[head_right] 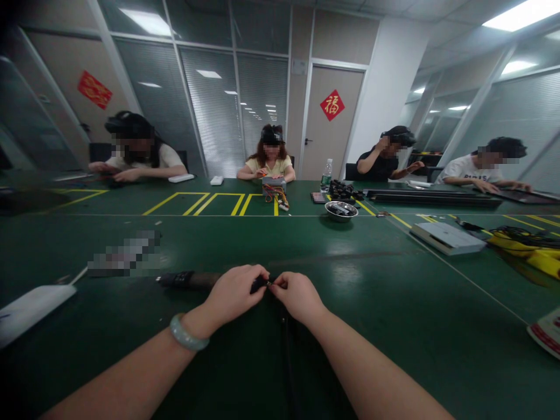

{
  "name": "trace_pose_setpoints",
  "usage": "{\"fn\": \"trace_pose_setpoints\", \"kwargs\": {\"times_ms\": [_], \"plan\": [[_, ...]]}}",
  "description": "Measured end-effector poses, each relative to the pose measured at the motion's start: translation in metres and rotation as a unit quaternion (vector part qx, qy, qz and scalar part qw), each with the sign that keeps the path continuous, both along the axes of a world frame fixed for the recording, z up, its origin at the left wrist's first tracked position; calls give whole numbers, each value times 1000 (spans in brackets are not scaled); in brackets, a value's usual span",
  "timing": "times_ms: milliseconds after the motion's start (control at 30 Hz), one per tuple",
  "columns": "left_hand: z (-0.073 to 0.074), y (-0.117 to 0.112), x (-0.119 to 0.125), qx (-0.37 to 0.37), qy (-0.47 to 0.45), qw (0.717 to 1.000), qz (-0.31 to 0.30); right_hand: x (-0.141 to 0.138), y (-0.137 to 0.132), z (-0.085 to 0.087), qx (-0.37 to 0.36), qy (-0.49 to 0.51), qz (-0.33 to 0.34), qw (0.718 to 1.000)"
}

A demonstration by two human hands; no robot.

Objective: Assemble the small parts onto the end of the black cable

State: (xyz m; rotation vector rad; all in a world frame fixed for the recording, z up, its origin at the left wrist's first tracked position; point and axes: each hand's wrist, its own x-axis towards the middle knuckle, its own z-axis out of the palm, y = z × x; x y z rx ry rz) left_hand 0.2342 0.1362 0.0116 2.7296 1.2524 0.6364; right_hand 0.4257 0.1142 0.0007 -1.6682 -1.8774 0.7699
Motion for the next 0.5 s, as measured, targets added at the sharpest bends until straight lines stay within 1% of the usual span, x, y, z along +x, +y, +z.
{"fn": "trace_pose_setpoints", "kwargs": {"times_ms": [267, 500], "plan": [[-2, 1, 0, 5, 5, 1000, -8, 0, -1, 2, 1, -9, 4, 1000], [4, -3, -1, -10, -11, 1000, -2, -1, -2, 5, 4, -18, 0, 1000]]}}
